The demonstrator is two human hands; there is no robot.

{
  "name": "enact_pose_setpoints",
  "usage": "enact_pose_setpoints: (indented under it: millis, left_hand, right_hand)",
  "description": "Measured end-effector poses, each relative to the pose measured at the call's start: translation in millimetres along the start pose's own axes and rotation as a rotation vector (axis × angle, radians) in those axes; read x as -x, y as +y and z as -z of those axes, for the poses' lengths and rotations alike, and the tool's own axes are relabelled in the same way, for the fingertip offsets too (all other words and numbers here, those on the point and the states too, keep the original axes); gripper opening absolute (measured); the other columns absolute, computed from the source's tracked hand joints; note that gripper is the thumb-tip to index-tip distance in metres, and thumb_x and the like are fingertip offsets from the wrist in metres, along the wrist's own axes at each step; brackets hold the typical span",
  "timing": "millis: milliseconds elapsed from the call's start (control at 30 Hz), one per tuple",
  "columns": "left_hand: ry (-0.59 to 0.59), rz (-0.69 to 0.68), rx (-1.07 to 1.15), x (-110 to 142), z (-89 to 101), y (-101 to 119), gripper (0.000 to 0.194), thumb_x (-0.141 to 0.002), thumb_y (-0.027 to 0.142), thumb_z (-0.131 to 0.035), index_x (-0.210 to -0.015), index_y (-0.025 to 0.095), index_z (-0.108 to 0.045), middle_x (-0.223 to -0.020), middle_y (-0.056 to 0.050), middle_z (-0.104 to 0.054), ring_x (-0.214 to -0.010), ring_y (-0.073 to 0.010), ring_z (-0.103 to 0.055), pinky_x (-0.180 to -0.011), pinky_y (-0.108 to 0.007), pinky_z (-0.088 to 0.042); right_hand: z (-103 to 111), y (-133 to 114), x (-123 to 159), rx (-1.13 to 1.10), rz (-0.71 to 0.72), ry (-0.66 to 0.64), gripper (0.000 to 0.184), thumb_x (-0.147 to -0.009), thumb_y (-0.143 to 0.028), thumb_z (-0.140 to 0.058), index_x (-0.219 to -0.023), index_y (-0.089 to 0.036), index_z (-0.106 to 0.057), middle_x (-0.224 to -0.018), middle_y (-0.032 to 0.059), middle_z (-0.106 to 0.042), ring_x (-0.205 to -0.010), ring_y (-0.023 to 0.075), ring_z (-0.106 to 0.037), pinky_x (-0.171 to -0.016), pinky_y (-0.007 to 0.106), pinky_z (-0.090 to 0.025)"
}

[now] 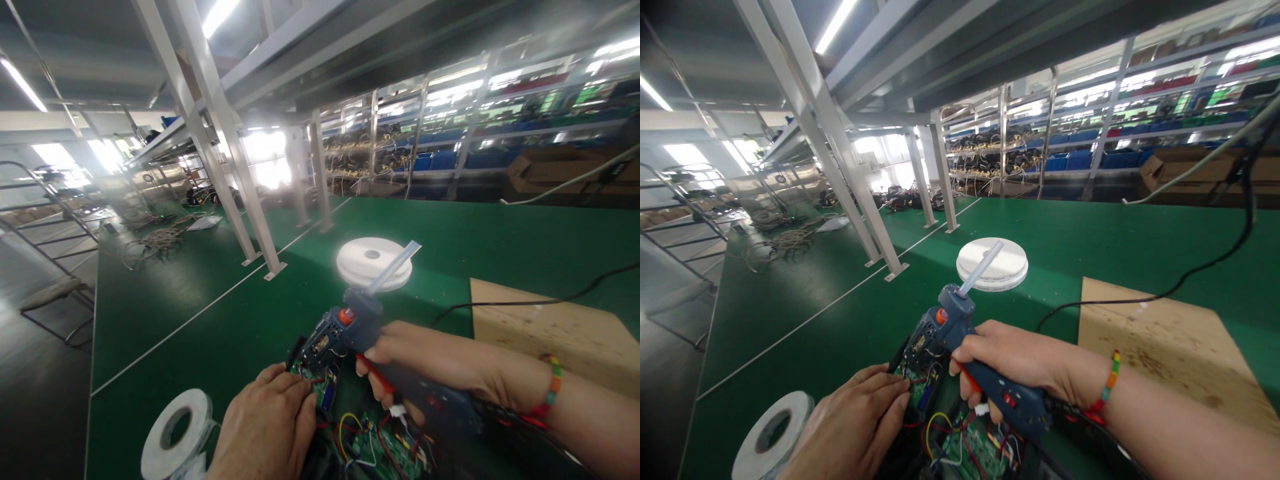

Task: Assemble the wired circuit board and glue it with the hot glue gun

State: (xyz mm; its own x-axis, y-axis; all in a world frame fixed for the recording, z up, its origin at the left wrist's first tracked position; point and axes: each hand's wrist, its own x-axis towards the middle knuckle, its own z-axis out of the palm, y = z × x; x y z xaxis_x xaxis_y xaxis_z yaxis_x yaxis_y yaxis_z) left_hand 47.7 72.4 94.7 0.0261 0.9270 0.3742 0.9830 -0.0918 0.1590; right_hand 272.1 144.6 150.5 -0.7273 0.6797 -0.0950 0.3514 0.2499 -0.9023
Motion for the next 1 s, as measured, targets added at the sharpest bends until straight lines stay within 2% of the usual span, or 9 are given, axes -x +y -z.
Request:
enact_pose_setpoints:
  millis: [400,567,633,700,800,900,1000]
  left_hand:
    - [0.02,-0.002,0.005,1,-1.2,-1,0.054,-0.094,0.046,-0.017,-0.115,0.038,-0.066,-0.127,0.009,-0.063,-0.135,-0.0169,-0.048,-0.129,-0.044,-0.032]
    - [0.014,0.009,-0.003,1,-1.7,0,0.054,-0.094,0.047,-0.018,-0.119,0.039,-0.065,-0.13,0.009,-0.062,-0.137,-0.0177,-0.047,-0.129,-0.044,-0.031]
    - [0.017,0.017,-0.002,1,-2.6,0,0.053,-0.094,0.047,-0.018,-0.12,0.04,-0.064,-0.131,0.009,-0.062,-0.138,-0.0181,-0.046,-0.129,-0.045,-0.031]
    - [0.015,0.018,-0.002,0,-3.4,0,0.053,-0.094,0.048,-0.019,-0.12,0.04,-0.064,-0.131,0.009,-0.061,-0.137,-0.0182,-0.047,-0.129,-0.046,-0.03]
    - [0.011,0.023,0.001,0,-3.6,-1,0.054,-0.094,0.049,-0.018,-0.122,0.04,-0.064,-0.132,0.01,-0.061,-0.138,-0.0174,-0.046,-0.129,-0.045,-0.03]
    - [0.027,0.033,-0.013,2,-2.9,-1,0.054,-0.094,0.049,-0.019,-0.117,0.041,-0.067,-0.134,0.009,-0.059,-0.136,-0.0173,-0.044,-0.127,-0.045,-0.031]
    - [0.103,0.041,-0.041,4,-2.5,1,0.055,-0.094,0.048,-0.019,-0.106,0.039,-0.072,-0.134,0.004,-0.056,-0.133,-0.0199,-0.043,-0.121,-0.048,-0.036]
  right_hand:
    - [5,8,3,-0.005,0.045,-0.02,0.071,-0.069,-0.068,-0.053,-0.109,-0.009,-0.05,-0.085,0.0057,-0.057,-0.055,0.006,-0.054,-0.05,0.015,-0.045]
    - [5,14,6,-0.089,0.055,-0.005,0.07,-0.074,-0.066,-0.053,-0.114,-0.008,-0.049,-0.092,0.0085,-0.059,-0.057,0.0032,-0.054,-0.051,0.012,-0.044]
    - [4,17,9,-0.117,0.086,0.011,0.069,-0.076,-0.065,-0.052,-0.113,-0.007,-0.051,-0.095,0.0106,-0.06,-0.065,0.0034,-0.057,-0.055,0.01,-0.046]
    - [3,19,14,-0.161,0.095,0.006,0.07,-0.076,-0.065,-0.054,-0.113,-0.006,-0.052,-0.103,0.0125,-0.061,-0.069,0.0033,-0.058,-0.058,0.009,-0.047]
    - [-1,20,24,-0.28,0.026,-0.006,0.073,-0.076,-0.065,-0.054,-0.123,-0.008,-0.051,-0.113,0.0136,-0.06,-0.06,0.0011,-0.056,-0.05,0.008,-0.043]
    - [-6,20,31,-0.432,-0.016,-0.022,0.071,-0.082,-0.058,-0.049,-0.134,-0.009,-0.046,-0.107,0.0129,-0.062,-0.056,0.0013,-0.054,-0.048,0.009,-0.043]
    - [-11,19,35,-0.58,-0.026,-0.063,0.062,-0.085,-0.054,-0.046,-0.129,-0.011,-0.049,-0.1,0.0092,-0.064,-0.056,0.0028,-0.056,-0.05,0.009,-0.045]
